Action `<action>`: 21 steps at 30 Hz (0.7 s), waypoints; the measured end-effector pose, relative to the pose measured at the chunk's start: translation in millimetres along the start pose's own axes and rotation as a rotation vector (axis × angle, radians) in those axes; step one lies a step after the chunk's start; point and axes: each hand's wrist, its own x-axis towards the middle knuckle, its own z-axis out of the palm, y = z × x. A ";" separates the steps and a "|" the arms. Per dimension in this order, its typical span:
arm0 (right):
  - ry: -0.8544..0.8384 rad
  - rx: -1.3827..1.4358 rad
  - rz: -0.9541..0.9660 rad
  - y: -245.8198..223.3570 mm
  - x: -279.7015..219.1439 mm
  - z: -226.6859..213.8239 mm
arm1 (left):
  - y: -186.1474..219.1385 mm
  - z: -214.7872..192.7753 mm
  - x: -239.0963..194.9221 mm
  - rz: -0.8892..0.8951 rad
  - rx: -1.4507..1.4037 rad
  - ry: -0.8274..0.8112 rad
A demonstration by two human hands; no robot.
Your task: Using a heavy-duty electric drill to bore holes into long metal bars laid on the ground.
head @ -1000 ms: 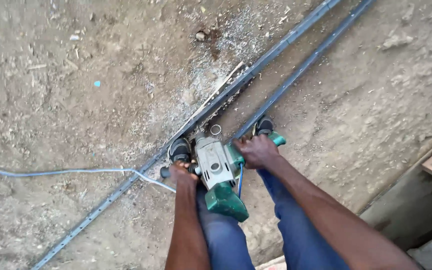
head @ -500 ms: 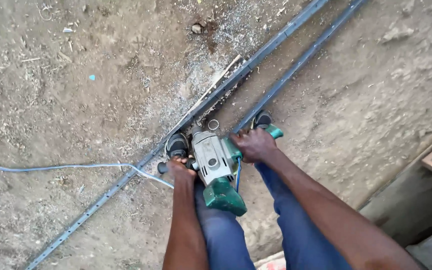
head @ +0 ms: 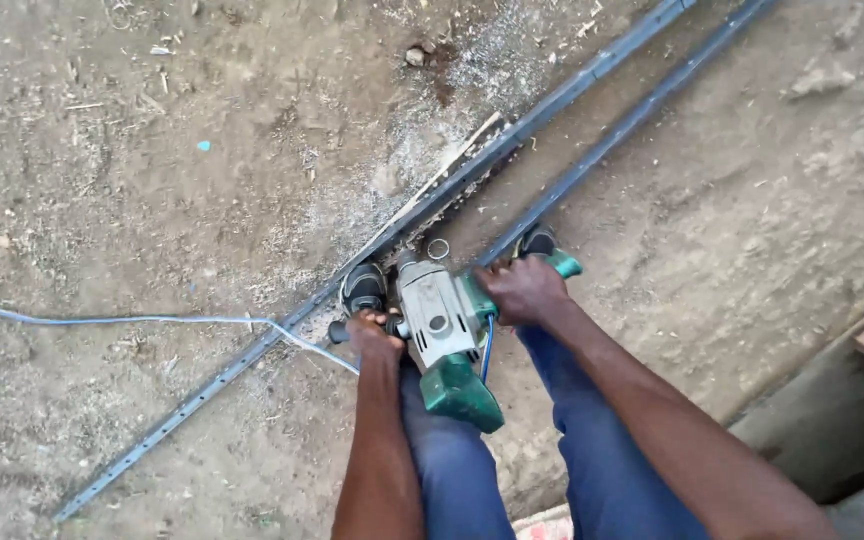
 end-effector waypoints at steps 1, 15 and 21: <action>0.006 -0.014 -0.001 0.9 -0.9 -12.8 | 6.9 10.4 -17.4 -0.053 -0.048 -0.008; 0.283 -0.014 0.043 -18.8 -10.6 38.0 | -6.5 -13.9 43.8 -0.052 -0.039 -0.416; 0.249 0.198 0.111 -34.5 -78.8 85.9 | 16.8 -60.7 -91.8 0.070 0.032 -0.432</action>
